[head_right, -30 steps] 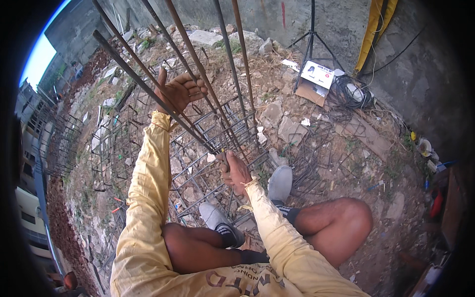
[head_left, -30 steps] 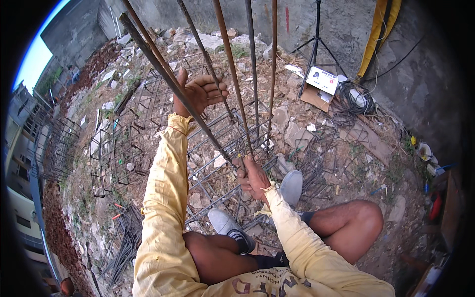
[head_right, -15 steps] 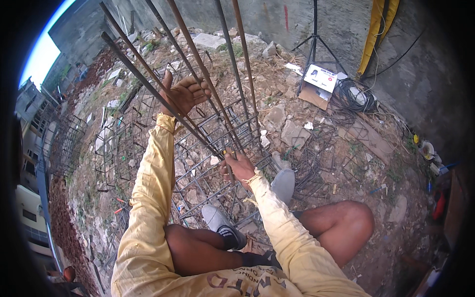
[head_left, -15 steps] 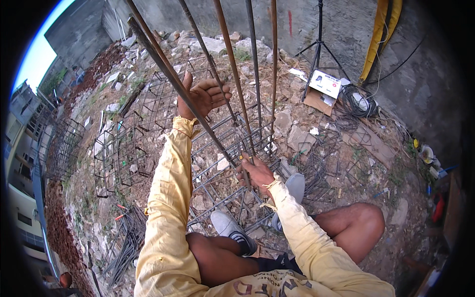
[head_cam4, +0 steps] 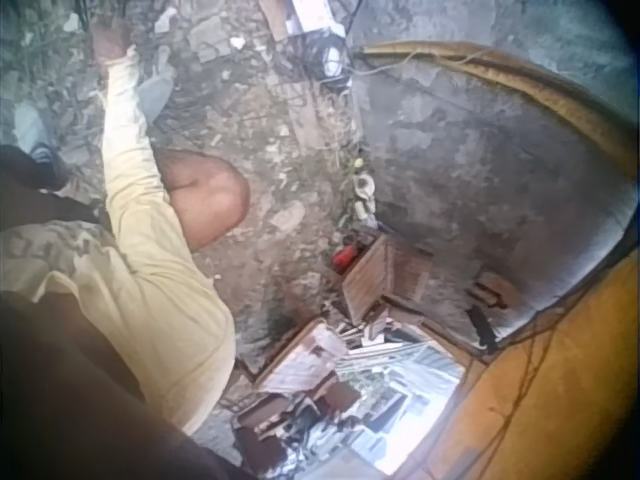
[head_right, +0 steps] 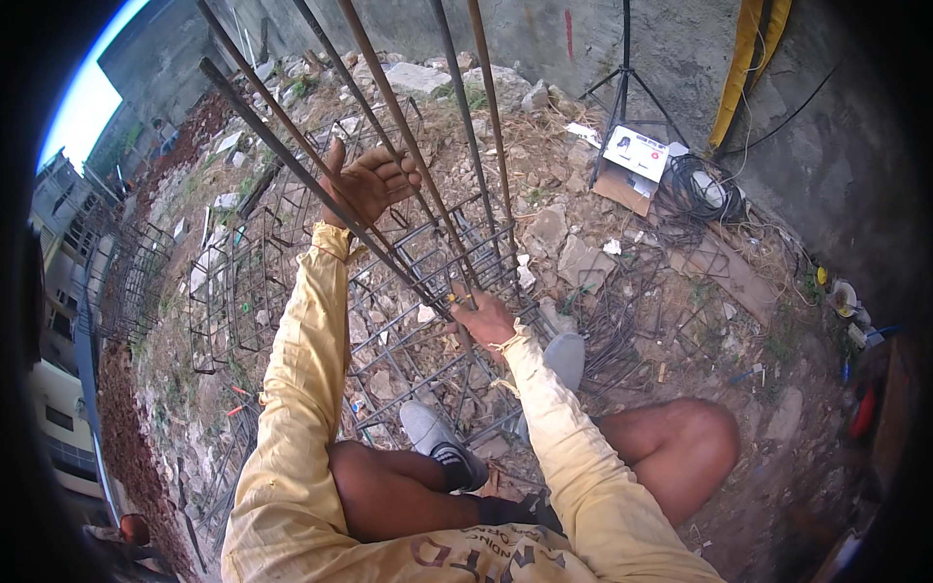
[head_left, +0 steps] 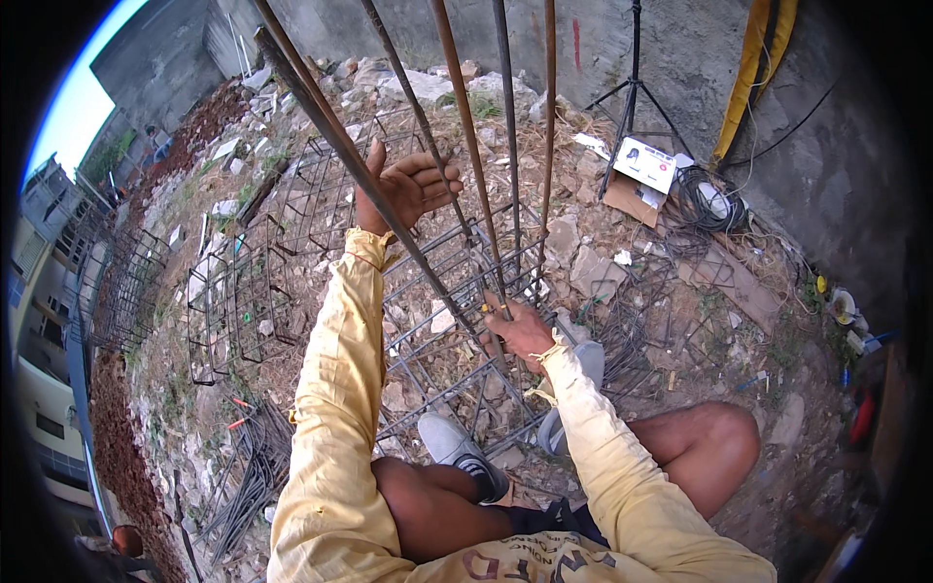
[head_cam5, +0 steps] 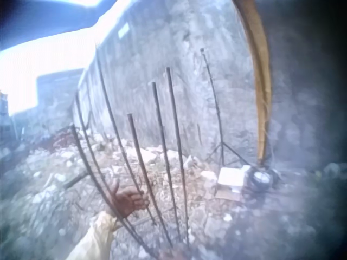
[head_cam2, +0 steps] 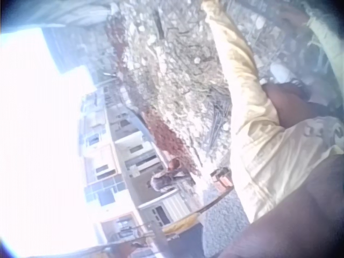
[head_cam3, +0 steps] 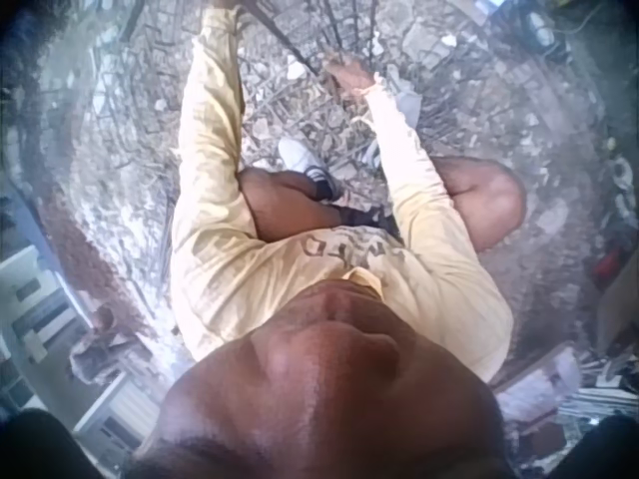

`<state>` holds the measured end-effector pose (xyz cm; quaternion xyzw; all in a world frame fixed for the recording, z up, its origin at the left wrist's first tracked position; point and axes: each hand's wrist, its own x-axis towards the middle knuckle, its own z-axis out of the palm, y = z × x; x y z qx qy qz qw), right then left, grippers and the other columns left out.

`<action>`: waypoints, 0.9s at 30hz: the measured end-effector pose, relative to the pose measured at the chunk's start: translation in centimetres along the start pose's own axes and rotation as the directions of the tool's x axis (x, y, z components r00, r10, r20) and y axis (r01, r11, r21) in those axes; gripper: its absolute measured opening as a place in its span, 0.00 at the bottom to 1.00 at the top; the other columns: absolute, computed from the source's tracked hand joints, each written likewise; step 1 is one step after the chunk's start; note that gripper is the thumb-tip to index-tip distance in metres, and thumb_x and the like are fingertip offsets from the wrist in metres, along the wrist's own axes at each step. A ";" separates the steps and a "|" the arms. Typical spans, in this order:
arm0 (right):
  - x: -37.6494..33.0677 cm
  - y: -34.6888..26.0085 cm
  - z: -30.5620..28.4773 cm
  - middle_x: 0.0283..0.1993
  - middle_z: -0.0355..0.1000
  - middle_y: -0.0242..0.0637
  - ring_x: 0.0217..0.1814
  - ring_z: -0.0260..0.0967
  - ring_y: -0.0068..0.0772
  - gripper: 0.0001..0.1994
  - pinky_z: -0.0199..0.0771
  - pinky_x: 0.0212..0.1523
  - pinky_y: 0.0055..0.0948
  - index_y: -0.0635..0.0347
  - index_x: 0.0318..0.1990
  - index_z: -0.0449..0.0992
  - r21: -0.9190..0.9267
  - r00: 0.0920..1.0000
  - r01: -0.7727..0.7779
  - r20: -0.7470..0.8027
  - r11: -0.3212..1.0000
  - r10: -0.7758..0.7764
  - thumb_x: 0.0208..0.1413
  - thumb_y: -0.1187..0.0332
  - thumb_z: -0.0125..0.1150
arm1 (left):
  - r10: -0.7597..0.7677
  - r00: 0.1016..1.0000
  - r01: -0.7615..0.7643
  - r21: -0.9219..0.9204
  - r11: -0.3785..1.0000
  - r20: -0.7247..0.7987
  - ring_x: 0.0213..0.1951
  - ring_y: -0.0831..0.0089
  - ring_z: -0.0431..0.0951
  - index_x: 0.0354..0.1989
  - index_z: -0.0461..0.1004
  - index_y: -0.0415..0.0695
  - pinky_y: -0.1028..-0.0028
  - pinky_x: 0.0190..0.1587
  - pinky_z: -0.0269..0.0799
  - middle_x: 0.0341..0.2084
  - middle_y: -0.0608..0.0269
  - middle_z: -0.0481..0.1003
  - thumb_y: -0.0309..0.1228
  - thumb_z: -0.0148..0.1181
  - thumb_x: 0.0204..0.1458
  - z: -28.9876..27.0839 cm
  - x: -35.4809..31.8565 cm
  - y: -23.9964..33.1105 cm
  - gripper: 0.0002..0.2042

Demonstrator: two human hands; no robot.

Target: The person sits on the ground and assembles a rebar cage by tying vertical steel bars to horizontal rings using wire. The person repeatedly wraps and twists wire to secure the intersections.

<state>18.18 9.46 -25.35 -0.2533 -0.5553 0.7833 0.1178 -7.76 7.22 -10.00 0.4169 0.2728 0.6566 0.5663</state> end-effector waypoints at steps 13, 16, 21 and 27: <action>-0.1 -1.7 0.6 0.49 0.65 0.43 0.39 0.77 0.42 0.28 0.84 0.33 0.44 0.50 0.71 0.52 0.194 0.977 -0.169 0.161 0.966 0.139 0.65 0.62 0.51 | -0.023 0.999 0.024 -0.028 0.999 0.029 0.51 0.50 0.76 0.51 0.73 0.35 0.53 0.58 0.68 0.47 0.43 0.76 0.69 0.32 0.55 0.0 0.0 0.2 0.44; -0.1 -1.9 0.3 0.53 0.63 0.46 0.41 0.77 0.43 0.29 0.84 0.32 0.47 0.46 0.72 0.50 0.213 0.966 -0.178 0.224 0.961 0.129 0.66 0.61 0.51 | -0.026 0.999 0.026 -0.025 0.999 0.022 0.51 0.50 0.76 0.51 0.73 0.35 0.53 0.58 0.67 0.48 0.44 0.76 0.69 0.32 0.55 -0.1 -0.1 0.3 0.44; -0.7 -3.4 0.1 0.55 0.65 0.47 0.38 0.78 0.41 0.29 0.83 0.29 0.42 0.44 0.72 0.49 -0.007 0.982 -0.121 0.146 0.993 0.120 0.66 0.60 0.49 | -0.026 1.000 0.026 -0.015 1.000 0.011 0.52 0.50 0.76 0.51 0.73 0.36 0.53 0.58 0.67 0.48 0.44 0.76 0.70 0.32 0.55 -0.4 -0.2 0.3 0.44; -0.3 -4.8 -0.1 0.38 0.75 0.44 0.30 0.77 0.31 0.28 0.78 0.22 0.35 0.50 0.71 0.51 -0.332 0.986 -0.161 -0.007 0.930 0.168 0.66 0.60 0.50 | -0.021 1.000 0.021 0.000 1.000 -0.005 0.51 0.50 0.76 0.49 0.74 0.37 0.54 0.58 0.68 0.48 0.44 0.76 0.70 0.32 0.55 -0.5 -0.2 0.2 0.44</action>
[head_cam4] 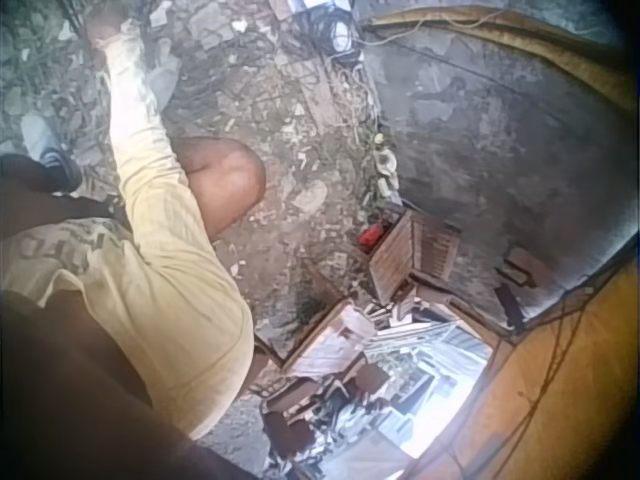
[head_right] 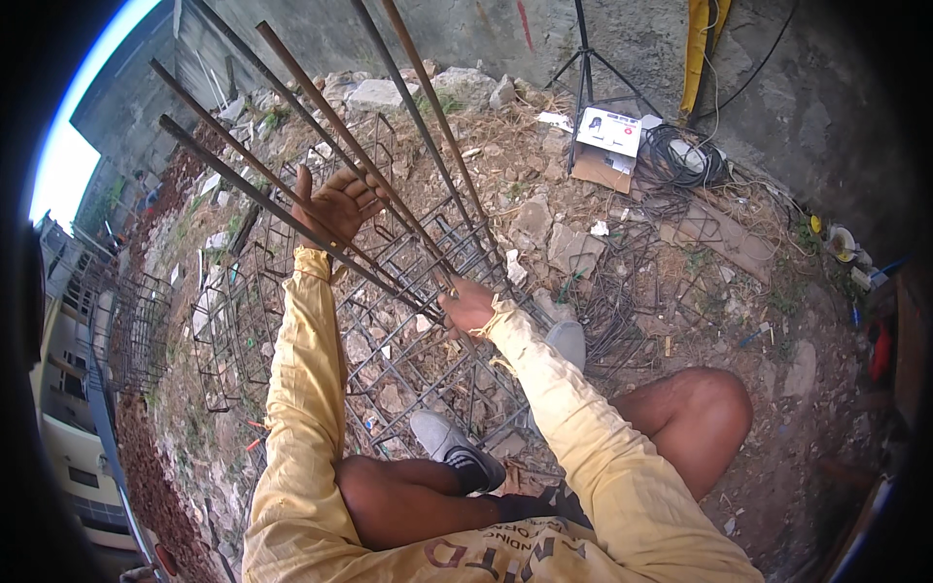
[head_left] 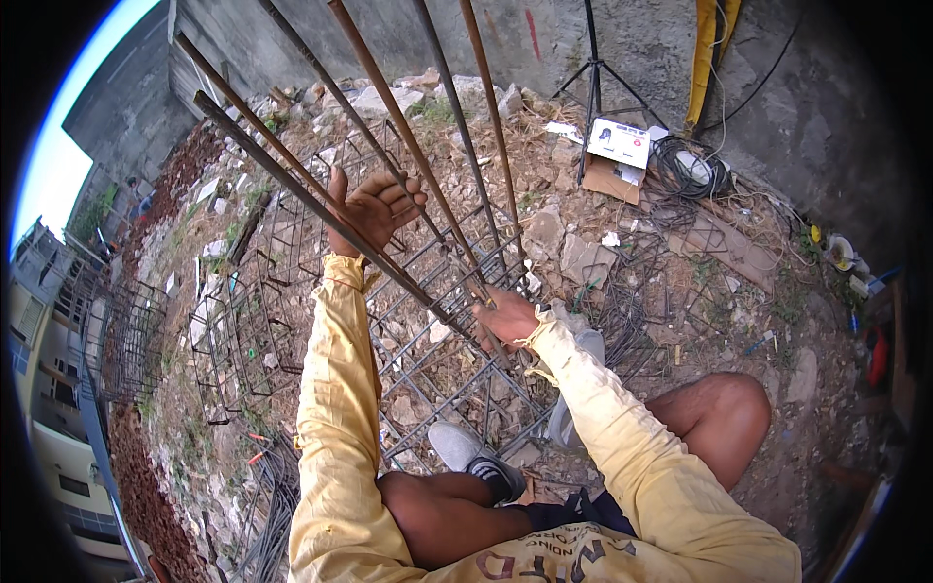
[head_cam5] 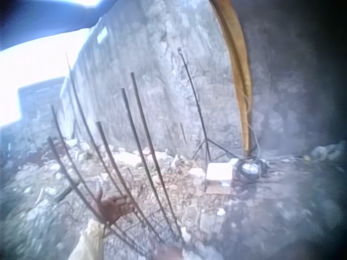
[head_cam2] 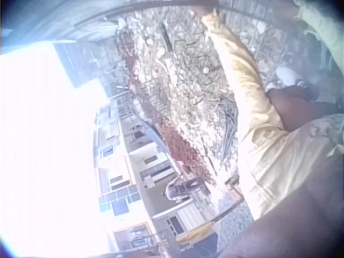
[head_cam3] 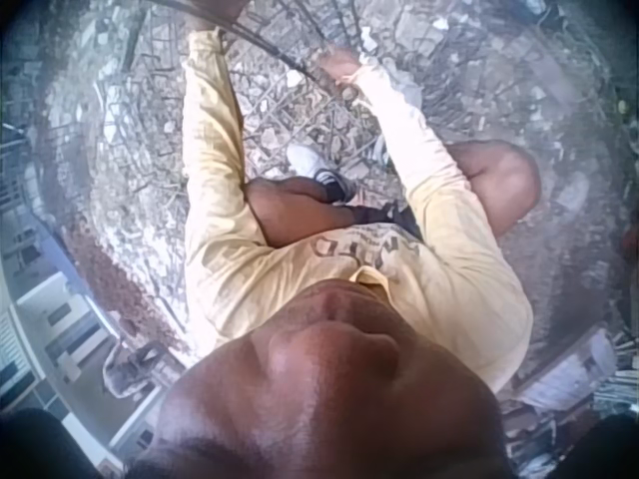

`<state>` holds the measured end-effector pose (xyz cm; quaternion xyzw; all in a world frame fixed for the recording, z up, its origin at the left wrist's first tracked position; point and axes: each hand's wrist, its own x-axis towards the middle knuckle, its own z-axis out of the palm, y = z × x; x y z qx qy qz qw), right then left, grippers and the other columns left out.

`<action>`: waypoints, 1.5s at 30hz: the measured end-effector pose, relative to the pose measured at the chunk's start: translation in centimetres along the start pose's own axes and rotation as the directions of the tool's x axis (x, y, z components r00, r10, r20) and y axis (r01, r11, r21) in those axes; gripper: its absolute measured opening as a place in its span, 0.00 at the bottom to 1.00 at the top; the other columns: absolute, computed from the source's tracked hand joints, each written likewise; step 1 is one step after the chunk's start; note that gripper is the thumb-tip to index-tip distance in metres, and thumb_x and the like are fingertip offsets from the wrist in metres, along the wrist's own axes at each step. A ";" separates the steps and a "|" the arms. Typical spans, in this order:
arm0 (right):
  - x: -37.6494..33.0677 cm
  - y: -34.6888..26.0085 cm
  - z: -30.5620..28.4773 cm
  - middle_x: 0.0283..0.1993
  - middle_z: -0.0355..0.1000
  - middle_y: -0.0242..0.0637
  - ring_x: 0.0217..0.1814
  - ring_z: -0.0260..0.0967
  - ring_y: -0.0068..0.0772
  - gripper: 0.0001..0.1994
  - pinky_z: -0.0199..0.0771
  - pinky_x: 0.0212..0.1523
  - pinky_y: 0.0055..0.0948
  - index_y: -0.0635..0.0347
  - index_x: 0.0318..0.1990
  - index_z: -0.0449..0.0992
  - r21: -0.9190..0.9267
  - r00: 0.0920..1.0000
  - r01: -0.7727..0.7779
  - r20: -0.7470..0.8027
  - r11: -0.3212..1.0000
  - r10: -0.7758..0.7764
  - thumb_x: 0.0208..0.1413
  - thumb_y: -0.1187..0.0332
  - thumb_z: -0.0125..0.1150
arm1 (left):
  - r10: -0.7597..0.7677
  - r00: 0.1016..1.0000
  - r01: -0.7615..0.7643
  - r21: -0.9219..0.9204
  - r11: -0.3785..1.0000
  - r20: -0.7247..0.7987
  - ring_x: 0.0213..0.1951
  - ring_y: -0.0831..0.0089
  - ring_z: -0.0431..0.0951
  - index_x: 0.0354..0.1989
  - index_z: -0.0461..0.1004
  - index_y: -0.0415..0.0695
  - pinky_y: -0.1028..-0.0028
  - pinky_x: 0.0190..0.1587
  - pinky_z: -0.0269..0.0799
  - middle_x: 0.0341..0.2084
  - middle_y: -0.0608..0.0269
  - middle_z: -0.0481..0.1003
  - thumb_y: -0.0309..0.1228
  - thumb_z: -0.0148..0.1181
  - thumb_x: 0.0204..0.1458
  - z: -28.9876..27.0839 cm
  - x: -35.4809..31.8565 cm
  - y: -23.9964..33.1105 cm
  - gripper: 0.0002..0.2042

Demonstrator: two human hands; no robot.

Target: The person sits on the ground and assembles a rebar cage by tying vertical steel bars to horizontal rings using wire. The person repeatedly wraps and twists wire to secure the intersections.

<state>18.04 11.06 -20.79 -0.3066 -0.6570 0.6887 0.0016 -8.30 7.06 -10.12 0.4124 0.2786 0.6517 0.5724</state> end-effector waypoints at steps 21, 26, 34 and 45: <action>5.0 7.0 3.4 0.37 0.75 0.59 0.42 0.74 0.61 0.32 0.73 0.44 0.46 0.70 0.45 0.74 -0.415 0.790 0.131 -0.504 0.900 -0.348 0.55 0.41 0.58 | -0.015 0.999 0.017 0.034 0.999 -0.039 0.51 0.49 0.76 0.47 0.75 0.39 0.53 0.56 0.69 0.46 0.43 0.77 0.71 0.34 0.53 1.2 0.3 0.1 0.43; 2.1 4.7 3.6 0.21 0.66 0.26 0.19 0.66 0.18 0.15 0.67 0.17 0.26 0.56 0.33 0.70 0.505 0.982 0.129 0.055 0.854 -0.181 0.59 0.54 0.62 | -0.018 0.999 0.019 0.027 0.999 -0.029 0.50 0.48 0.77 0.45 0.75 0.40 0.53 0.57 0.68 0.46 0.44 0.77 0.71 0.35 0.53 0.2 -0.3 0.2 0.41; 2.3 6.3 2.5 0.23 0.64 0.24 0.17 0.62 0.18 0.15 0.65 0.17 0.25 0.53 0.47 0.68 0.863 0.808 -0.265 0.443 0.430 -0.389 0.57 0.60 0.65 | -0.028 0.997 0.029 0.016 0.999 -0.070 0.50 0.48 0.77 0.43 0.75 0.40 0.52 0.57 0.68 0.46 0.42 0.76 0.70 0.34 0.54 0.5 -0.1 0.1 0.41; 1.2 6.2 5.5 0.37 0.74 0.56 0.46 0.73 0.59 0.23 0.70 0.48 0.48 0.67 0.53 0.68 -0.509 0.668 0.255 -0.522 0.822 -0.531 0.61 0.54 0.50 | 0.005 1.000 -0.005 -0.002 1.000 0.009 0.50 0.48 0.76 0.46 0.74 0.38 0.52 0.57 0.68 0.46 0.41 0.76 0.70 0.33 0.54 0.3 0.1 0.2 0.42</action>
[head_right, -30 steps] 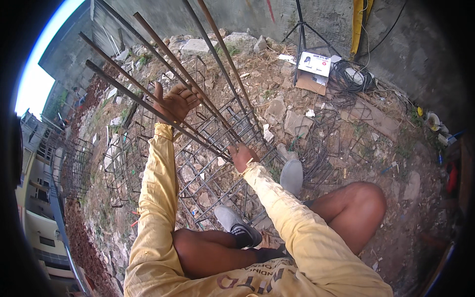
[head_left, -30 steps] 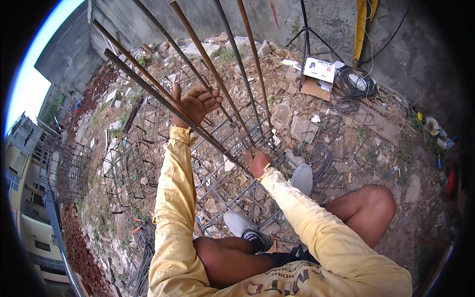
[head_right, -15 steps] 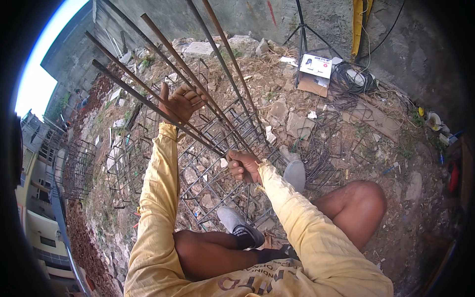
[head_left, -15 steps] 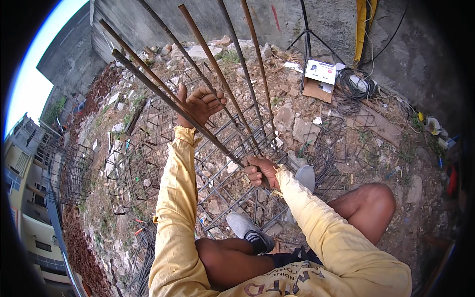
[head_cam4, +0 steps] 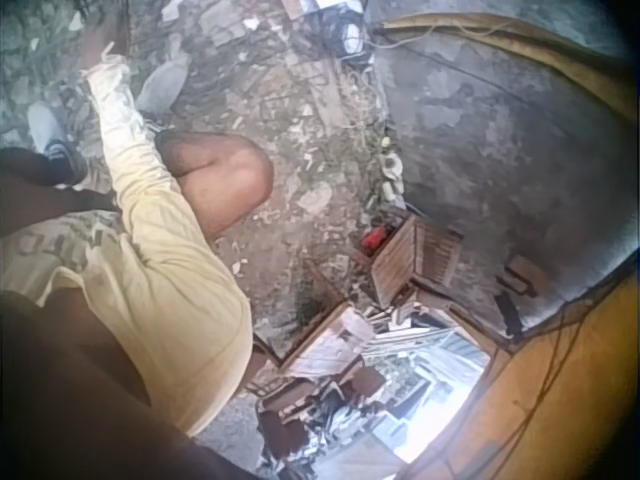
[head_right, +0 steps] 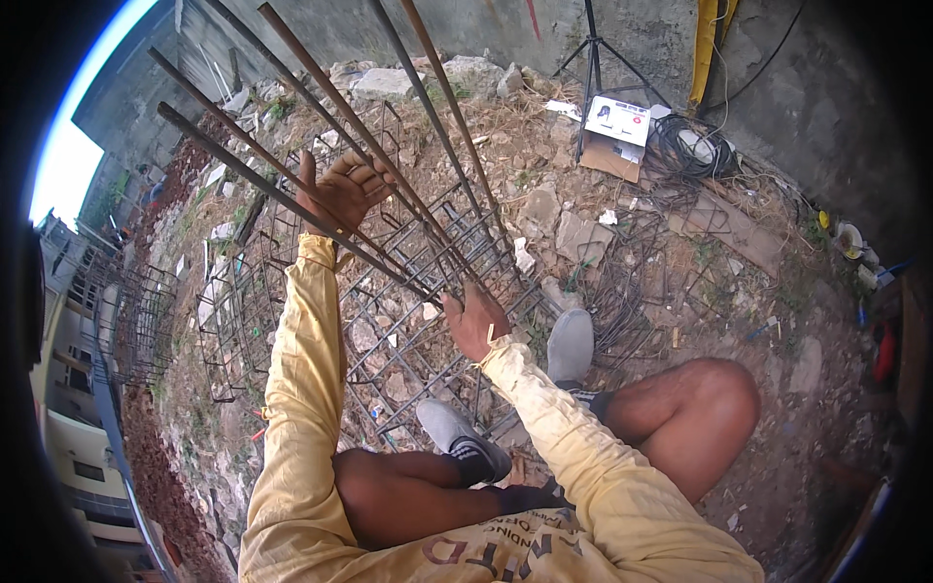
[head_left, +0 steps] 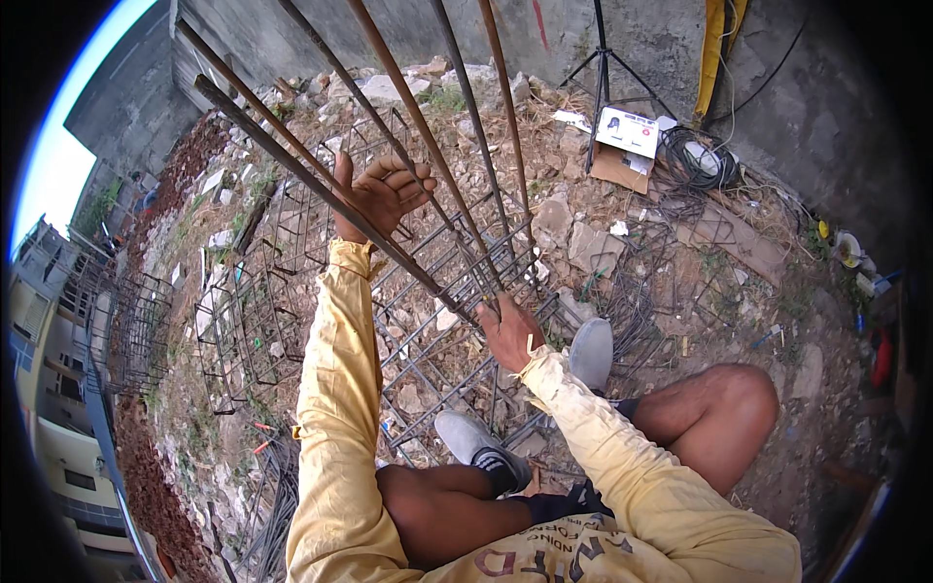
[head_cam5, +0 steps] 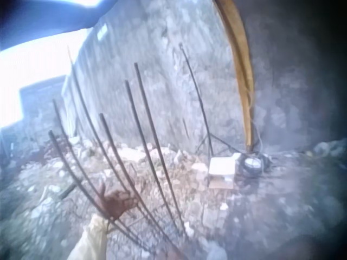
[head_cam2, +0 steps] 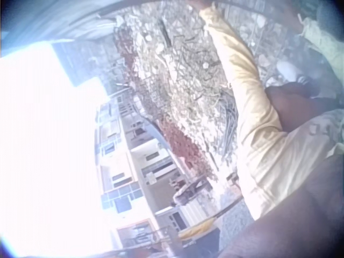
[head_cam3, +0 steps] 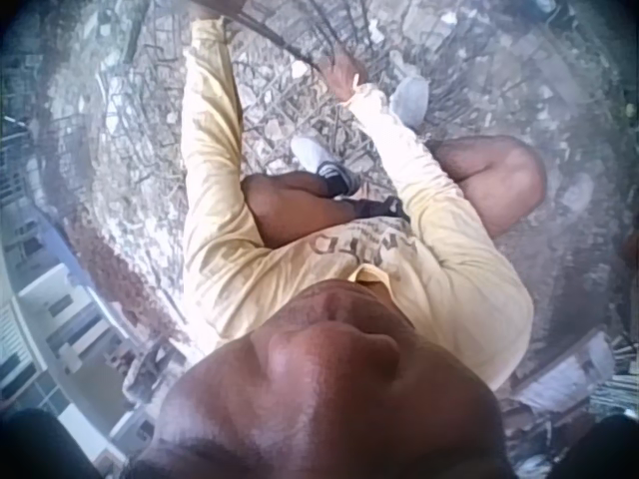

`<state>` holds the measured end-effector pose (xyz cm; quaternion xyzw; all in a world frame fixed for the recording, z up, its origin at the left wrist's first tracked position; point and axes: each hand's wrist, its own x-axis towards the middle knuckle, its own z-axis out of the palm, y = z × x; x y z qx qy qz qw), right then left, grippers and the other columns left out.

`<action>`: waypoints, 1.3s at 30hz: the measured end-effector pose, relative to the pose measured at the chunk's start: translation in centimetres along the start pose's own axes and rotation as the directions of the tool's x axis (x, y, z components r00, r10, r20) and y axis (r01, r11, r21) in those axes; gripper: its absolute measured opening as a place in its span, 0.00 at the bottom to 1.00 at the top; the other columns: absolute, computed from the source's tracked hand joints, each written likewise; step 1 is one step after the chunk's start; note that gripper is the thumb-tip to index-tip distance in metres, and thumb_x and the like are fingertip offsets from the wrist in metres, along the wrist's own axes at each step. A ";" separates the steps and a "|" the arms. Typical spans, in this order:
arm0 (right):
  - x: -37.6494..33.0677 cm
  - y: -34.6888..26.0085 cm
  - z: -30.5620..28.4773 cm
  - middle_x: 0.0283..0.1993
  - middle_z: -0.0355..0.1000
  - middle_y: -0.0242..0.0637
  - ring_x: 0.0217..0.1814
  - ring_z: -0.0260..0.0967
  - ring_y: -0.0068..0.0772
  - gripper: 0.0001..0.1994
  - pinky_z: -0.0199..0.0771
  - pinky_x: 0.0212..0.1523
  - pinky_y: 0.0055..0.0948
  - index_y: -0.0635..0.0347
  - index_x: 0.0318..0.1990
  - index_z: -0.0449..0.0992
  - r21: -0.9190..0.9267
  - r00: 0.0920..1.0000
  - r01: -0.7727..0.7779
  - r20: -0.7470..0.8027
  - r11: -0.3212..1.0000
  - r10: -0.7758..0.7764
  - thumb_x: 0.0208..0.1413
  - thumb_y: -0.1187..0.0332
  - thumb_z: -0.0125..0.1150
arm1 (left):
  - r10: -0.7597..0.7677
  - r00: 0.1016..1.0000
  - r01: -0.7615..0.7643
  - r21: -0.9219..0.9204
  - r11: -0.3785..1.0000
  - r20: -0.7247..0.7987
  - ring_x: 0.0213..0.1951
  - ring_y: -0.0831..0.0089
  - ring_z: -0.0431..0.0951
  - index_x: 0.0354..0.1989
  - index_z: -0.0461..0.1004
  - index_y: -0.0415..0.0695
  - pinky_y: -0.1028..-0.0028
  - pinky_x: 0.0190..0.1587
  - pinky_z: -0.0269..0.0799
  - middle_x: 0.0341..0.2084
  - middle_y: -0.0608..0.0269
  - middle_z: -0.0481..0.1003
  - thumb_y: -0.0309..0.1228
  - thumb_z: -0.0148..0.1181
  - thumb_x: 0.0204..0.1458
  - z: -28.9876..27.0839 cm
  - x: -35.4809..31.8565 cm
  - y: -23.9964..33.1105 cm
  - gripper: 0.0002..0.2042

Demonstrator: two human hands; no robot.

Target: The person sits on the ground and assembles a rebar cage by tying vertical steel bars to horizontal rings using wire. The person repeatedly wraps and twists wire to secure the intersections.

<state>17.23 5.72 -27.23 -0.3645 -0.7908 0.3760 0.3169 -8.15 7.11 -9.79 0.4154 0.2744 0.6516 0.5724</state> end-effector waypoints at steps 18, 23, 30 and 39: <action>1.8 5.5 3.3 0.24 0.68 0.58 0.31 0.67 0.68 0.18 0.65 0.31 0.54 0.61 0.36 0.71 0.338 0.997 0.031 0.062 0.941 -0.055 0.64 0.53 0.47 | 0.004 1.000 -0.004 0.031 1.000 -0.027 0.50 0.49 0.77 0.45 0.74 0.38 0.53 0.55 0.70 0.46 0.42 0.76 0.70 0.34 0.54 0.9 0.8 -0.4 0.42; 0.8 4.5 5.4 0.22 0.71 0.51 0.30 0.71 0.62 0.19 0.68 0.32 0.51 0.59 0.37 0.72 0.312 0.983 -0.130 0.163 0.941 0.081 0.64 0.51 0.46 | 0.035 0.996 -0.028 0.076 0.997 -0.087 0.49 0.50 0.78 0.43 0.75 0.41 0.54 0.55 0.70 0.44 0.45 0.78 0.71 0.32 0.54 -0.1 -1.1 0.2 0.41; 0.6 4.1 1.8 0.24 0.67 0.28 0.16 0.59 0.19 0.20 0.60 0.15 0.23 0.59 0.48 0.73 0.595 0.885 -0.408 0.444 0.692 0.140 0.69 0.52 0.41 | 0.026 0.977 -0.005 0.097 0.995 -0.213 0.42 0.49 0.81 0.40 0.76 0.38 0.56 0.48 0.76 0.39 0.42 0.79 0.72 0.33 0.53 1.8 -0.5 -0.1 0.43; 2.3 8.5 4.3 0.27 0.71 0.41 0.21 0.68 0.28 0.26 0.65 0.22 0.29 0.63 0.38 0.70 0.019 0.998 0.008 -0.070 1.000 -0.006 0.67 0.46 0.38 | 0.014 0.978 -0.008 0.030 1.000 -0.207 0.35 0.52 0.81 0.37 0.76 0.37 0.62 0.38 0.75 0.35 0.43 0.79 0.72 0.34 0.52 2.3 0.2 -0.3 0.43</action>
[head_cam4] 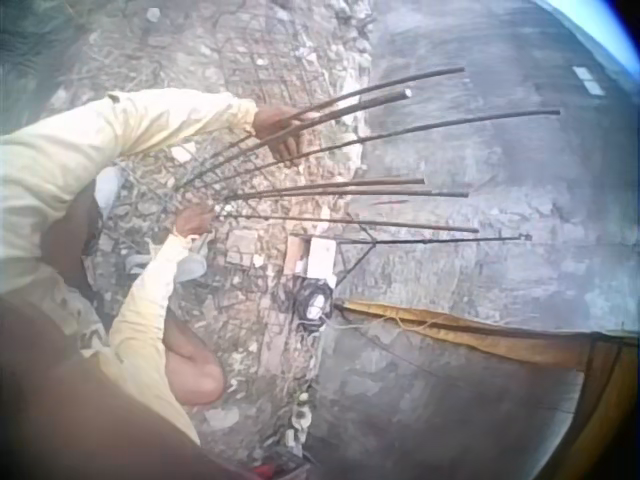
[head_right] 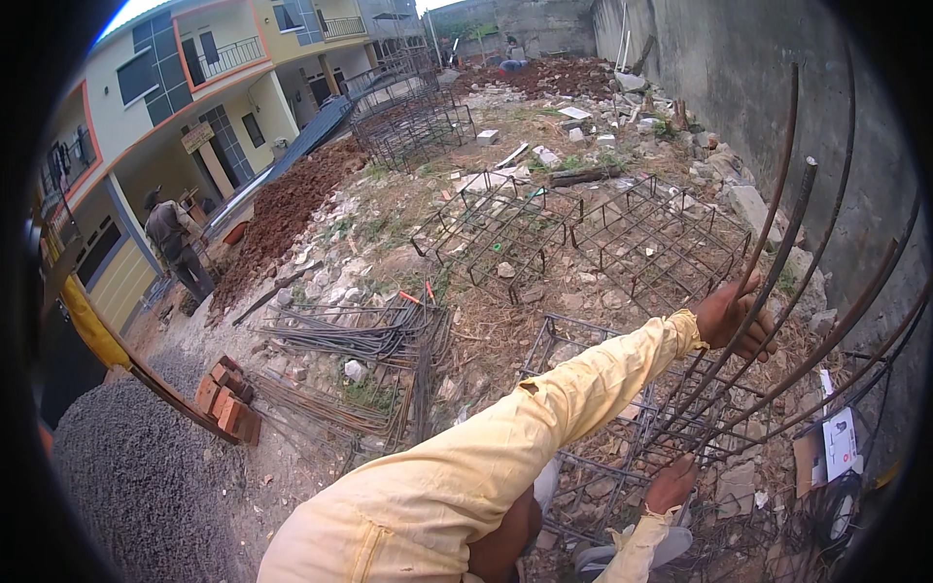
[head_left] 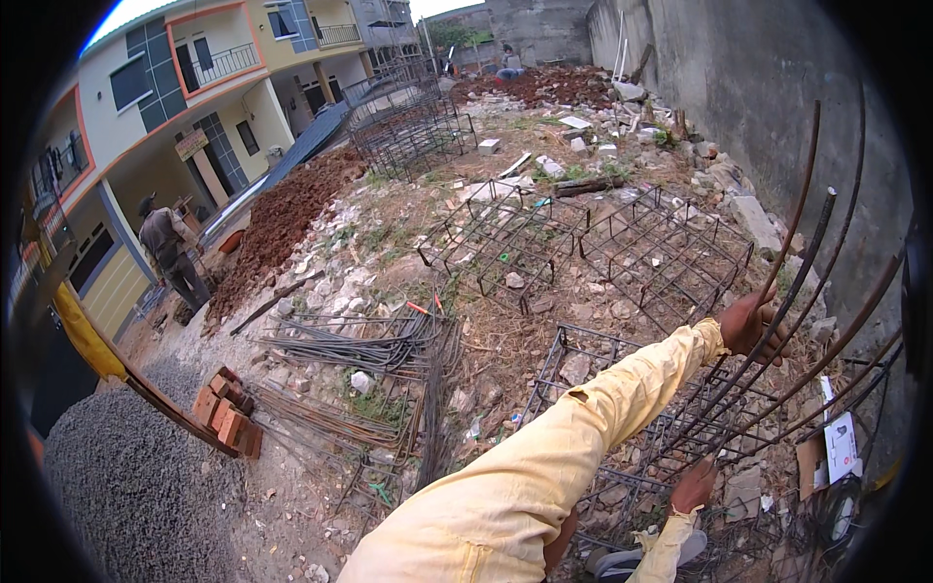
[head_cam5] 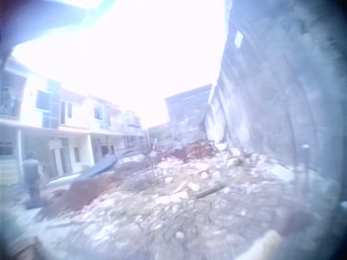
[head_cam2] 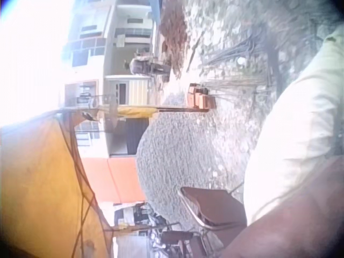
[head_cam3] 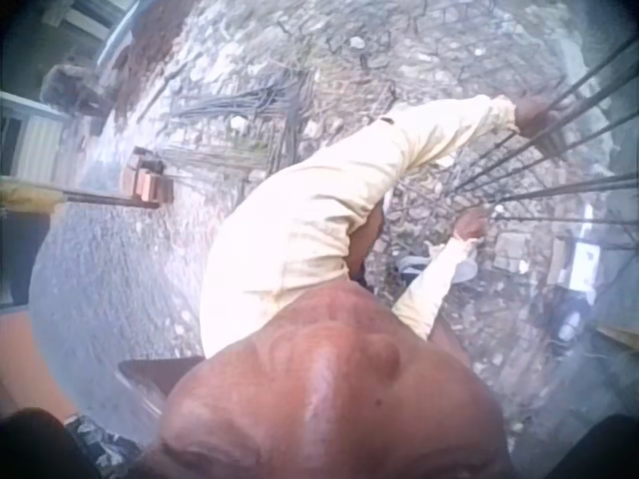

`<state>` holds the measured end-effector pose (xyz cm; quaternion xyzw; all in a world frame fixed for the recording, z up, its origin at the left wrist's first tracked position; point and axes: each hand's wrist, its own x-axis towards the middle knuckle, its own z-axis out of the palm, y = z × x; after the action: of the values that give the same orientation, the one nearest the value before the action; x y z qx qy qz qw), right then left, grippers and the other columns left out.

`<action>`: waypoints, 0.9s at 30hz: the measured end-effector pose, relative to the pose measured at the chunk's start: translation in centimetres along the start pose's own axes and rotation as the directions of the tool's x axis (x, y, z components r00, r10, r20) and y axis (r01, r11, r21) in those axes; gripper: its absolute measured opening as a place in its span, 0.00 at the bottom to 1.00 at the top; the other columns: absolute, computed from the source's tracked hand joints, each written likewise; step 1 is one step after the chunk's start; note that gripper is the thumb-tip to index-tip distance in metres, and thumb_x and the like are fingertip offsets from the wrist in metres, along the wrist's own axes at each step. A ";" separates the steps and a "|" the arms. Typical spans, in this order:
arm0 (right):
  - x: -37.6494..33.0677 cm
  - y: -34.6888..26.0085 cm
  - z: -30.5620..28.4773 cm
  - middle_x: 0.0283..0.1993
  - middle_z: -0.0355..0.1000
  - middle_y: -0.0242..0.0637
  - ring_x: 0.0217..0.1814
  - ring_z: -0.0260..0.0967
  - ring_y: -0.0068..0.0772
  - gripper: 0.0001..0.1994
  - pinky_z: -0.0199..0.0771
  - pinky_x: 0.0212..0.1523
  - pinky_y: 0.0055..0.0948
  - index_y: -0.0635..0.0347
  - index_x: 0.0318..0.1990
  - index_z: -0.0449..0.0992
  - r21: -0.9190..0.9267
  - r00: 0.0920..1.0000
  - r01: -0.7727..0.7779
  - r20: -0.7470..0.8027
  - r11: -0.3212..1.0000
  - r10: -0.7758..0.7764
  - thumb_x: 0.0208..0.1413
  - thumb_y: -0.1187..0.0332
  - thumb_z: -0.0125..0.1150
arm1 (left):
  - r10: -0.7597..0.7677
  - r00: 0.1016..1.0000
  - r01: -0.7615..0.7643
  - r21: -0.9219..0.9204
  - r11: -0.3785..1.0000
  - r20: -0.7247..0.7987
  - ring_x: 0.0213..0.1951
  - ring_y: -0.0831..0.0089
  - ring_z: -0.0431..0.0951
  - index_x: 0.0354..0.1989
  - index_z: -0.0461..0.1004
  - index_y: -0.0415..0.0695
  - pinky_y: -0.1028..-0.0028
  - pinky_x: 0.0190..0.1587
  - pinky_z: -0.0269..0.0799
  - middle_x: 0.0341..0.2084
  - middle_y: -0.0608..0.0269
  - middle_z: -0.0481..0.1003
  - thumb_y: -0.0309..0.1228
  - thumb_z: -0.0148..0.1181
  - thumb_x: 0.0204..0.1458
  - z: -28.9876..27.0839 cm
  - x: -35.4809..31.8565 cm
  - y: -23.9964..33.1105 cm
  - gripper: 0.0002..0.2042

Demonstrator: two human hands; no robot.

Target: The person sits on the ground and assembles a rebar cage by tying vertical steel bars to horizontal rings using wire. The person repeatedly wraps and twists wire to secure the intersections.

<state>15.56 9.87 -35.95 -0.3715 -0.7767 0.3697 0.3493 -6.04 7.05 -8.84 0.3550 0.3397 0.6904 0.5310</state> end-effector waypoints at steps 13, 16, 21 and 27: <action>-0.9 -7.8 -6.1 0.14 0.55 0.23 0.09 0.48 0.20 0.24 0.51 0.10 0.25 0.48 0.32 0.67 0.485 0.509 -0.860 0.838 0.161 0.195 0.59 0.36 0.47 | 0.015 0.999 -0.016 -0.041 0.999 -0.032 0.33 0.48 0.81 0.38 0.76 0.34 0.61 0.35 0.76 0.35 0.39 0.79 0.71 0.39 0.51 -0.3 -0.3 -0.3 0.43; -1.6 -7.4 -5.4 0.15 0.59 0.24 0.10 0.57 0.23 0.16 0.58 0.09 0.28 0.49 0.39 0.69 0.582 0.655 -0.749 0.722 0.316 0.224 0.57 0.49 0.59 | -0.088 0.995 0.080 -0.156 0.984 -0.046 0.31 0.51 0.79 0.46 0.70 0.39 0.61 0.33 0.76 0.33 0.43 0.78 0.55 0.43 0.49 -0.6 -0.5 0.2 0.30; -1.8 -5.5 -1.8 0.37 0.69 0.41 0.27 0.70 0.38 0.22 0.72 0.24 0.37 0.62 0.50 0.66 0.590 0.976 -0.214 0.166 0.778 0.142 0.55 0.59 0.65 | 0.009 0.998 -0.008 0.025 1.000 -0.054 0.30 0.53 0.80 0.43 0.72 0.37 0.62 0.32 0.76 0.32 0.43 0.79 0.58 0.41 0.51 0.4 -0.4 0.3 0.32; -3.4 -3.9 0.7 0.55 0.65 0.62 0.57 0.64 0.62 0.31 0.64 0.55 0.50 0.69 0.64 0.58 -0.231 0.962 0.076 -0.240 0.970 -0.133 0.62 0.54 0.55 | 0.041 0.996 -0.034 0.094 0.995 -0.075 0.30 0.55 0.81 0.40 0.74 0.36 0.63 0.31 0.76 0.31 0.44 0.79 0.62 0.37 0.54 0.6 -1.1 0.2 0.36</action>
<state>15.37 5.06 -33.93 -0.4101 -0.7805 0.2119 0.4216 -5.37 5.98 -8.51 0.3586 0.3847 0.6970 0.4874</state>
